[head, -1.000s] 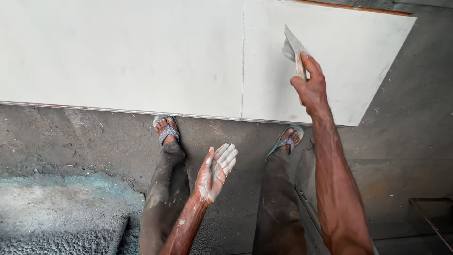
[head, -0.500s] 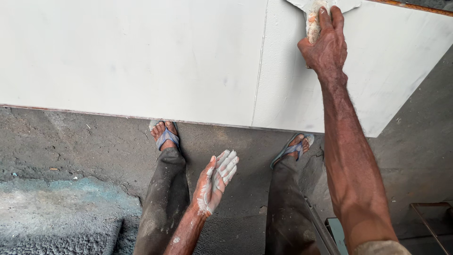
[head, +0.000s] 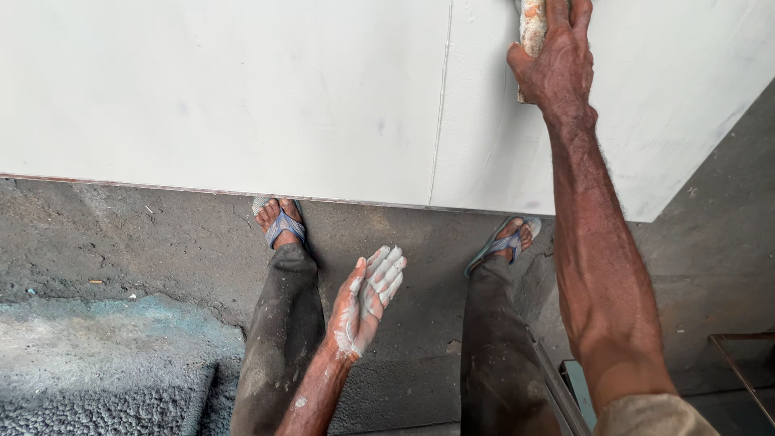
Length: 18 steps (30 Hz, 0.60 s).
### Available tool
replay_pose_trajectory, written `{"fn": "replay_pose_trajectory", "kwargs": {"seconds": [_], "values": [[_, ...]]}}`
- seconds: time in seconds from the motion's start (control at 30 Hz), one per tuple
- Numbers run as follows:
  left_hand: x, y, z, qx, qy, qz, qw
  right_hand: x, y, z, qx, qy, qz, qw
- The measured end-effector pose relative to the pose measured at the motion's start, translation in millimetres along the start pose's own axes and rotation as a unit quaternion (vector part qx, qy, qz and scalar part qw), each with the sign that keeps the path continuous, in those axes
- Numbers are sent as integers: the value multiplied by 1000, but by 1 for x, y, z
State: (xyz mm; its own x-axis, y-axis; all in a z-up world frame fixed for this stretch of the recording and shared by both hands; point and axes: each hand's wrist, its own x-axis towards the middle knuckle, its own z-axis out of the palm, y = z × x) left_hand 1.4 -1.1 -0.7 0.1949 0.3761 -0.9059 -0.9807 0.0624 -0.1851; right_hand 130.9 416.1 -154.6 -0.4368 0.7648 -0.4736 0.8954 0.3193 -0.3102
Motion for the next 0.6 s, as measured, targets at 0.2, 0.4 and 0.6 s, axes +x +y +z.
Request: {"fn": "replay_pose_trajectory", "kwargs": {"seconds": [0.2, 0.4, 0.6], "values": [[-4, -2, 5, -2, -18, 21, 1000, -74, 0, 0, -30, -42, 33, 998], [-7, -13, -5, 3, -21, 19, 1000, -181, 37, 42, 11, -20, 34, 999], [-13, -16, -9, -5, -38, 36, 999, -293, 38, 124, 21, 69, 49, 996]]}}
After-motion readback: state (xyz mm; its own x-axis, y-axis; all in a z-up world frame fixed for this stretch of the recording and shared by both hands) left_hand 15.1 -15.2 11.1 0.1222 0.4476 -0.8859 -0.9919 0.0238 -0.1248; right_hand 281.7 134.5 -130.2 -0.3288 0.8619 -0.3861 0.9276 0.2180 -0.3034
